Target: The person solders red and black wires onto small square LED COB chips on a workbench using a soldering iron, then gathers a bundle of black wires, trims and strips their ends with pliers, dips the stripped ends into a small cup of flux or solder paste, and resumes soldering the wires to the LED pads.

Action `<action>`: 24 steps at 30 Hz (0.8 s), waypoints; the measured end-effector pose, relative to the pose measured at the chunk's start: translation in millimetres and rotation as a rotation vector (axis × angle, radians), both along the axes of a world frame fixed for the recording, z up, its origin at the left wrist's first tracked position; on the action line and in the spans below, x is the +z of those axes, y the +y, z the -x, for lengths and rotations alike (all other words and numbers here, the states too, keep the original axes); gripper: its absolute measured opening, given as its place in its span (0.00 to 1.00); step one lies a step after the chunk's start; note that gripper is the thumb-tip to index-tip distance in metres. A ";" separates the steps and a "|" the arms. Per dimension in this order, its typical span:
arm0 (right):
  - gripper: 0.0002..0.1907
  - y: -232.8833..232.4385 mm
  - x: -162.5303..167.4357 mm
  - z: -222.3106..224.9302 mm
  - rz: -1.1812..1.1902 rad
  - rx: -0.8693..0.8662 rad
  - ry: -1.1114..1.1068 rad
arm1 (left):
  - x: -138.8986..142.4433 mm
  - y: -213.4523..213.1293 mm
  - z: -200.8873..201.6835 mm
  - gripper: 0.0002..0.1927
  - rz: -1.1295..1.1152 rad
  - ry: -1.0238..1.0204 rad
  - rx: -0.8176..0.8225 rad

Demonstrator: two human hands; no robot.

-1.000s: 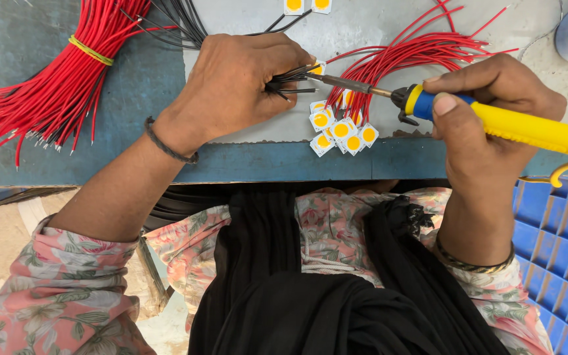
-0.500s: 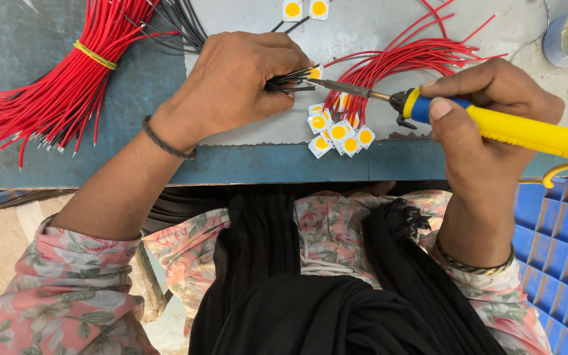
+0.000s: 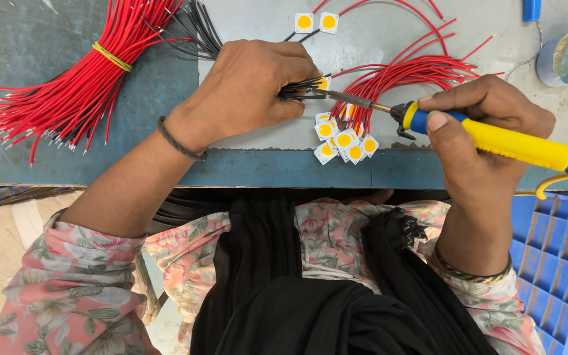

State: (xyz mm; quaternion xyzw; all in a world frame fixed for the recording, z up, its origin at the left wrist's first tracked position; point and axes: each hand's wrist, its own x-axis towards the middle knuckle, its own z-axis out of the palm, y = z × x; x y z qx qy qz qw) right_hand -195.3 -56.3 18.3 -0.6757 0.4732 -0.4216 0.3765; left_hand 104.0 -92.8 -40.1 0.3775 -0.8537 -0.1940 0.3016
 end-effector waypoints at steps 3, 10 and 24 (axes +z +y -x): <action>0.08 -0.9 -0.7 4.6 0.036 -0.004 -0.015 | -0.1 0.1 0.5 0.15 -0.005 -0.013 0.010; 0.11 -1.5 -2.1 21.1 0.075 -0.040 -0.049 | -0.3 1.7 -0.6 0.14 -0.003 0.009 0.009; 0.23 9.5 -14.4 -0.5 0.191 -0.048 -0.175 | -8.8 8.7 -7.8 0.16 0.016 0.039 0.024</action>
